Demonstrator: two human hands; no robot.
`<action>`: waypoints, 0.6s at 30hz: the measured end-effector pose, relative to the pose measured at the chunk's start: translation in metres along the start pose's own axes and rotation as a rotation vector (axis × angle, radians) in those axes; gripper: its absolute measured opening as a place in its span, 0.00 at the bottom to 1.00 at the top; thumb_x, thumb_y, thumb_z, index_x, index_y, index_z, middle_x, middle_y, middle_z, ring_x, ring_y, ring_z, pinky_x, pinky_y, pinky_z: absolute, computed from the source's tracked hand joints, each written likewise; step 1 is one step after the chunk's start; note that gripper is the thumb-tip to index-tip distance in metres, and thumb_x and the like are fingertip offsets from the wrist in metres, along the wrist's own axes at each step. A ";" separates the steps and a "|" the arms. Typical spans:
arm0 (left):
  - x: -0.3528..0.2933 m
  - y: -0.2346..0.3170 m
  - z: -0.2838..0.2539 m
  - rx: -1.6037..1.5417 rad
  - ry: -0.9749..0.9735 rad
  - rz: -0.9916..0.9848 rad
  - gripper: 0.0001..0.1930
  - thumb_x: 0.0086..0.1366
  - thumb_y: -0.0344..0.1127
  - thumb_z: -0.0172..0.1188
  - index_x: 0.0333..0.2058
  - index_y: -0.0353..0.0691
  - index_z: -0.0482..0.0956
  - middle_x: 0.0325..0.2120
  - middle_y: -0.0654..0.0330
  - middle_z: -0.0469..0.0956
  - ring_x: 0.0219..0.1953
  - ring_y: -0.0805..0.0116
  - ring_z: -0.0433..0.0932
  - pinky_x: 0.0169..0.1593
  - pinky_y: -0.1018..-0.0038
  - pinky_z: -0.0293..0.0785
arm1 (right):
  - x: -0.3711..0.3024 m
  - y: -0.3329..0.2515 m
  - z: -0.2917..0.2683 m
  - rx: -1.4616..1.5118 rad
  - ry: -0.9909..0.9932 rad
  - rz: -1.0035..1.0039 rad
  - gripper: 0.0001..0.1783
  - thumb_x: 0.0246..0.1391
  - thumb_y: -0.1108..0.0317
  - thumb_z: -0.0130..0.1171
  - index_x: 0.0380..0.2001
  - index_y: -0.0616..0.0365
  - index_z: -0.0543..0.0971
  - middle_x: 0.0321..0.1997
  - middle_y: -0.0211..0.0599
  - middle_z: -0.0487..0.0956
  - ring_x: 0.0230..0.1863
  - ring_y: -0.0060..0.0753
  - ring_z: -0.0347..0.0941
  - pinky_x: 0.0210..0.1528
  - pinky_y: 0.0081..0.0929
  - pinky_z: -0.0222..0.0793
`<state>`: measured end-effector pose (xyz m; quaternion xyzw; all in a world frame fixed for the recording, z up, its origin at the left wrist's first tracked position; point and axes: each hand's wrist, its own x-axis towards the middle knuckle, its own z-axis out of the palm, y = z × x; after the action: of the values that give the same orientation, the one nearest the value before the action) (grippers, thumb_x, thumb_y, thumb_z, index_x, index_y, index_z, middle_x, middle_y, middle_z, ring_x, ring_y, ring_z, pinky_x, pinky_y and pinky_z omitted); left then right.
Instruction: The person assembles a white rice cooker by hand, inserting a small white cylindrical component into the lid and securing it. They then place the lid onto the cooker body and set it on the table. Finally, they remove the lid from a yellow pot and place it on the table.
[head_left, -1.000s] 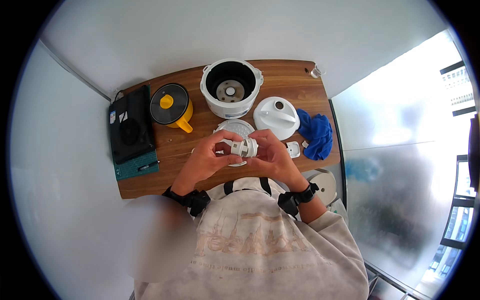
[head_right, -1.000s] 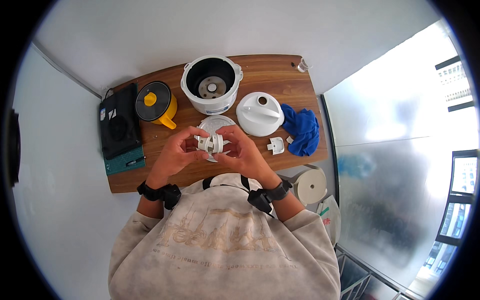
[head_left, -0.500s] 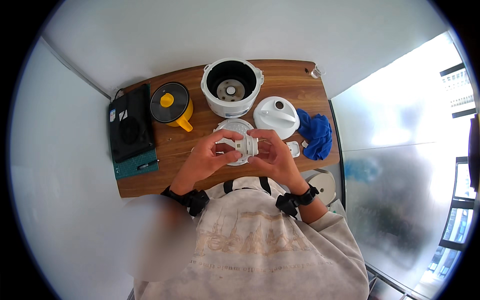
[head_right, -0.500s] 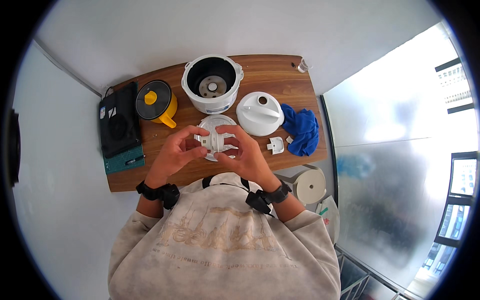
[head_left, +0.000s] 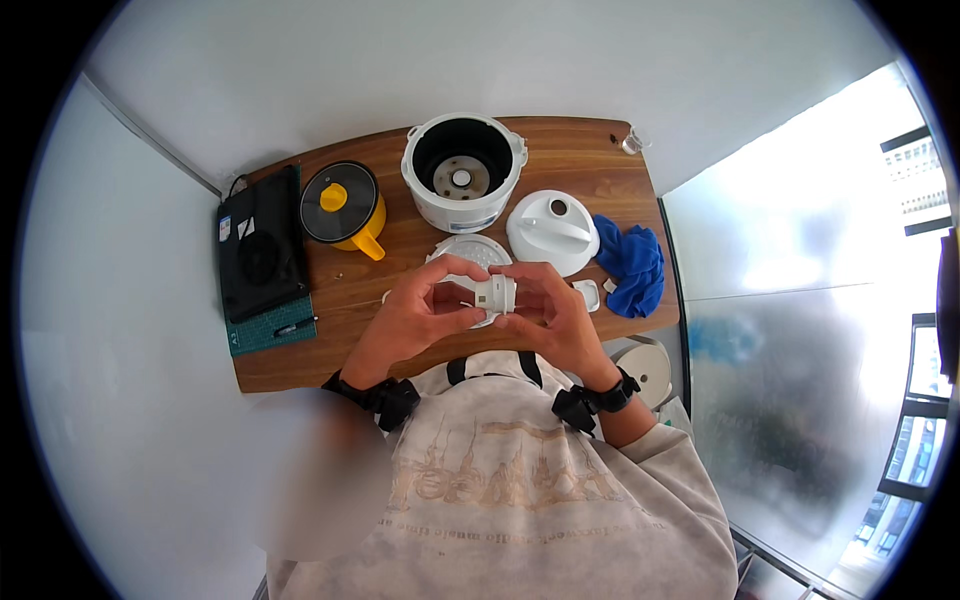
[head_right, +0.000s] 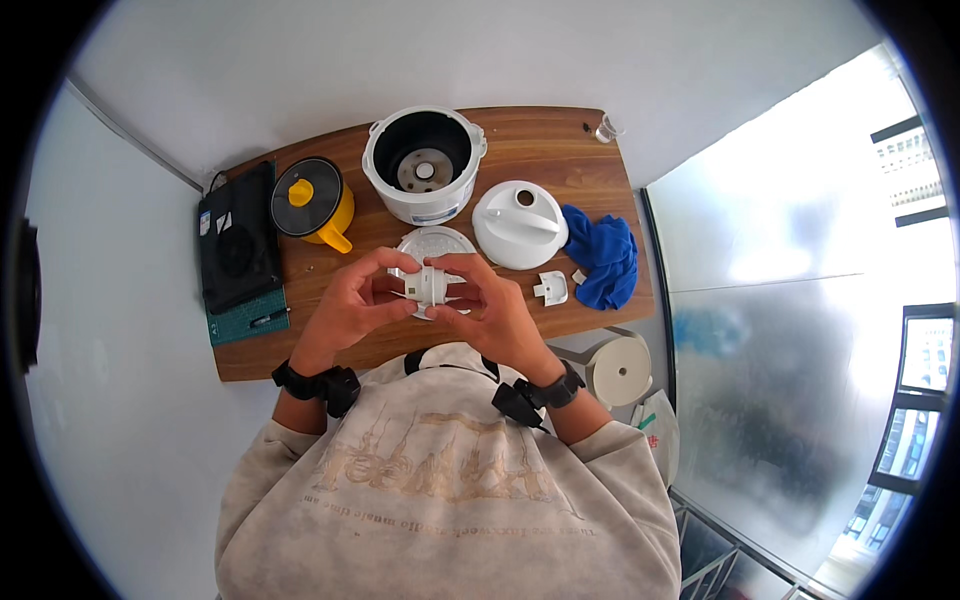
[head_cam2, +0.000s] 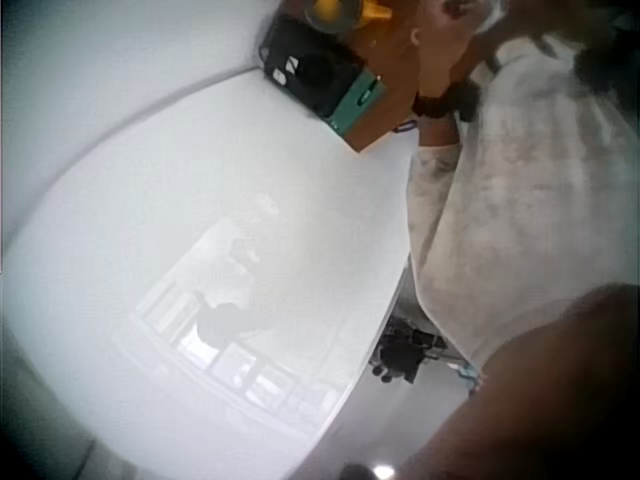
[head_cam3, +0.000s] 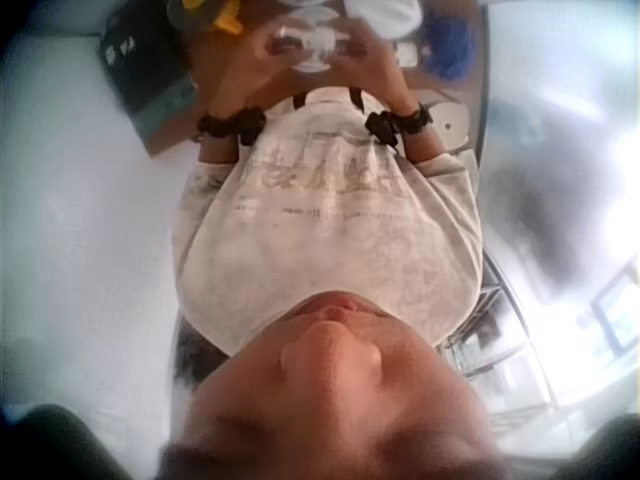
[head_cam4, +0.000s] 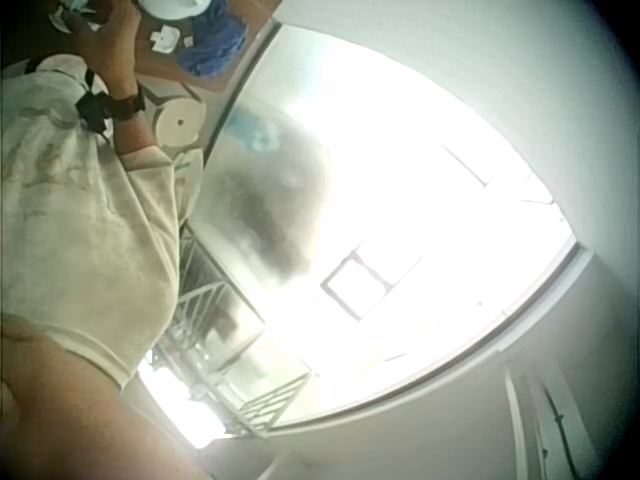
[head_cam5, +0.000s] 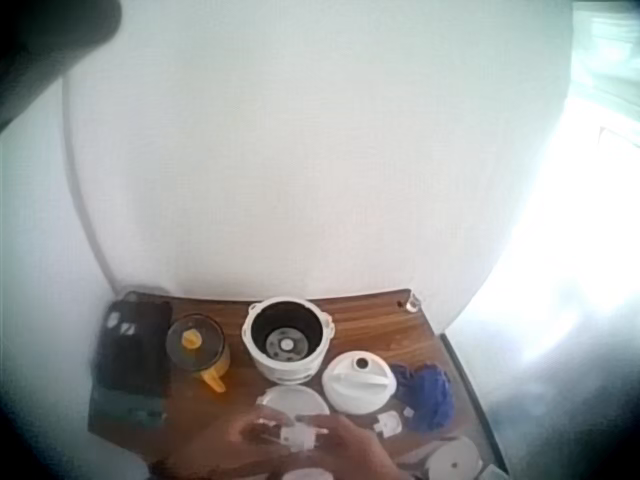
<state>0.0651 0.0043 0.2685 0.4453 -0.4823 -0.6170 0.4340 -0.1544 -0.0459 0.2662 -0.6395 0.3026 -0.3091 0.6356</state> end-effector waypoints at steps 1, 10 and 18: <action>0.000 0.000 0.000 0.007 0.007 0.005 0.22 0.59 0.27 0.68 0.51 0.39 0.73 0.49 0.59 0.73 0.46 0.70 0.78 0.50 0.76 0.76 | -0.001 -0.002 0.001 -0.022 0.009 0.002 0.28 0.53 0.76 0.68 0.57 0.60 0.69 0.58 0.43 0.76 0.53 0.33 0.78 0.55 0.31 0.77; 0.001 -0.007 0.000 0.010 0.036 0.104 0.20 0.58 0.23 0.67 0.49 0.40 0.75 0.47 0.61 0.76 0.48 0.71 0.79 0.50 0.76 0.77 | -0.004 -0.001 0.001 -0.076 0.060 0.006 0.28 0.53 0.74 0.68 0.56 0.62 0.69 0.52 0.47 0.79 0.49 0.33 0.80 0.50 0.29 0.79; 0.000 -0.007 0.002 0.050 0.020 0.180 0.18 0.58 0.23 0.67 0.47 0.41 0.76 0.48 0.61 0.76 0.50 0.69 0.79 0.53 0.74 0.78 | -0.003 0.002 0.002 -0.058 0.067 0.032 0.28 0.54 0.72 0.69 0.55 0.63 0.69 0.50 0.48 0.80 0.47 0.32 0.81 0.48 0.30 0.80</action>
<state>0.0620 0.0057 0.2617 0.4170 -0.5313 -0.5589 0.4812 -0.1544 -0.0424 0.2644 -0.6421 0.3425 -0.3113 0.6111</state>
